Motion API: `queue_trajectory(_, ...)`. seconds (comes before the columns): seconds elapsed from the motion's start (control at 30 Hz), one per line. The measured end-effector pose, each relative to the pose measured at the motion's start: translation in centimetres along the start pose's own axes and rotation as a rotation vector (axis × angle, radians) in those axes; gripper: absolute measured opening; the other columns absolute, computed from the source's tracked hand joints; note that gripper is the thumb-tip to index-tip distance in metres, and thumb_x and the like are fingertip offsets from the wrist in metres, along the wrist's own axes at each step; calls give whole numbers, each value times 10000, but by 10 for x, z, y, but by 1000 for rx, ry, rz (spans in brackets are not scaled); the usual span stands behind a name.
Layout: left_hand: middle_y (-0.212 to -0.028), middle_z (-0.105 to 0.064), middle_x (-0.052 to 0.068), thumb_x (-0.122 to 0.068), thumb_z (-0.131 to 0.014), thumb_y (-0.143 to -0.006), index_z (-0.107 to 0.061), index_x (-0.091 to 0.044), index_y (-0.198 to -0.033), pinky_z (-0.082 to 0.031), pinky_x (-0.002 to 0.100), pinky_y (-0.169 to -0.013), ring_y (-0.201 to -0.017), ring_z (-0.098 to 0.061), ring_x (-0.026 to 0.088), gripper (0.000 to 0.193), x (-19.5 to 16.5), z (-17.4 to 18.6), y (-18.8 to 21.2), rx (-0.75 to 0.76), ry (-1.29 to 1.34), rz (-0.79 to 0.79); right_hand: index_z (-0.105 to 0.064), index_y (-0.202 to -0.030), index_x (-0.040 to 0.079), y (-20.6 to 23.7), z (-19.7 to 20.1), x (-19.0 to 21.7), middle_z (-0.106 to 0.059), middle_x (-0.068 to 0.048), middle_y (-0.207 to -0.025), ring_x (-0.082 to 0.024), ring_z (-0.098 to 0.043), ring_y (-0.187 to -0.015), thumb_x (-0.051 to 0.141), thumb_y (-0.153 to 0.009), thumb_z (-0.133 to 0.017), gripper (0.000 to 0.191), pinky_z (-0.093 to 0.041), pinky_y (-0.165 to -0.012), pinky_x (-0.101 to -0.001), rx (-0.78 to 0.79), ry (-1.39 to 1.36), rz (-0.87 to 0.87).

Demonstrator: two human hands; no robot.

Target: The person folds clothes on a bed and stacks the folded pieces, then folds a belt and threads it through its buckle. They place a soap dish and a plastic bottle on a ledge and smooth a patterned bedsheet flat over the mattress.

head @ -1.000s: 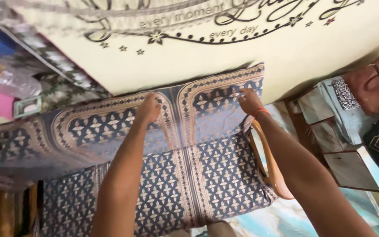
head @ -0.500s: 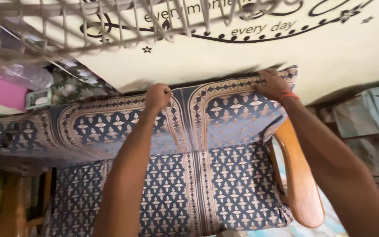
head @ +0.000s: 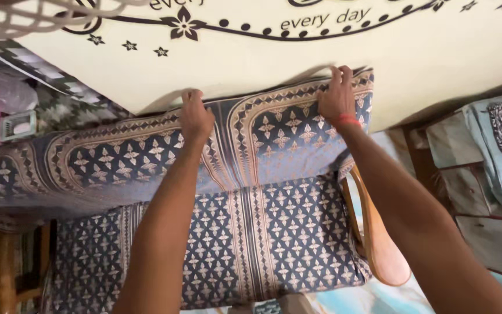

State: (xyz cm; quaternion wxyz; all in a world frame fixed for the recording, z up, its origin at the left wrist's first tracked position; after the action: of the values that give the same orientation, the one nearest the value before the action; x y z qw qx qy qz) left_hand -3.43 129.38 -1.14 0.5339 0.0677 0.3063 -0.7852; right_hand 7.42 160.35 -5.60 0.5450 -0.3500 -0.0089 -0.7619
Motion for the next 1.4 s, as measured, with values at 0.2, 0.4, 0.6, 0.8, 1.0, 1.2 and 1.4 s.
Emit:
queue_trajectory(0.2,-1385,-498,230,-547,-596,-986,-529,-68,-1376,-326,643,-1076,-1311,-493,425,621,-19,-31,34,229,-208,-208,-476,-1502,164,38,-16,-27,-289,-88,-1616,-395,-168,-1547,502,-971,-619,645,-62,-1088,-811,264,201,-123)
queue_trajectory(0.4,-1493,-416,208,-643,-379,-982,-459,-91,-1448,-122,743,-1128,-1426,-331,402,727,-3,-72,37,479,-299,-30,-477,-1525,148,36,-20,-72,-294,-165,-1651,-422,-171,-1551,483,-989,-600,644,-93,-1187,-704,245,100,-44)
queue_trajectory(0.6,-1405,-538,238,-597,-285,-1106,-554,-29,-1344,-254,675,-1147,-1352,-466,411,672,-17,-94,26,455,-369,-138,-386,-1535,-50,100,11,-168,-530,-276,-1463,-390,-522,-1331,309,-1075,-646,639,-406,-1144,-468,-122,-77,-243)
queue_trajectory(0.8,-1229,-623,250,-526,-444,-1139,-626,5,-1203,-377,594,-1005,-1214,-553,429,565,-29,-105,32,254,-280,-390,-421,-1442,-58,139,-30,-225,-665,-136,-1070,-181,-669,-896,328,-1018,-695,636,-539,-743,-313,159,-458,-404)
queue_trajectory(1.0,-1177,-638,224,-455,-535,-1139,-641,-2,-1137,-389,572,-976,-1158,-566,407,465,-14,-121,39,195,-296,-455,-574,-1140,-27,122,-26,-249,-646,-43,-895,-98,-614,-757,176,-1071,-625,220,-505,-652,-251,178,-643,-321)
queue_trajectory(1.2,-1189,-628,207,-451,-512,-1134,-634,-24,-1150,-401,545,-991,-1163,-565,404,445,23,-155,40,190,-328,-456,-518,-1054,35,257,-116,-299,-549,-3,-868,-92,-540,-738,128,-1117,-578,127,-446,-578,-274,-267,-1055,-775)
queue_trajectory(1.4,-1088,-629,171,-441,-407,-1190,-628,-35,-1071,-410,498,-946,-1042,-578,348,477,70,-186,46,234,-355,-440,-522,-1389,77,343,-267,-315,-675,-17,-1185,-207,-657,-1112,79,-891,-522,498,-564,-941,-389,-16,-1288,-1254)
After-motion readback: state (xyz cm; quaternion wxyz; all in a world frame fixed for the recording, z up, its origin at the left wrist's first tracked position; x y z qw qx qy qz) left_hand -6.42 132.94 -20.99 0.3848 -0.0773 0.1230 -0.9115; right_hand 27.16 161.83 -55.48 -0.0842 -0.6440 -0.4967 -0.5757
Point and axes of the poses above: each hand's wrist, its own y-axis away from the middle knuckle, its own z-axis out of the back of the hand, x = y × z, the point moved 10 cm from there along -y, towards the middle knuckle
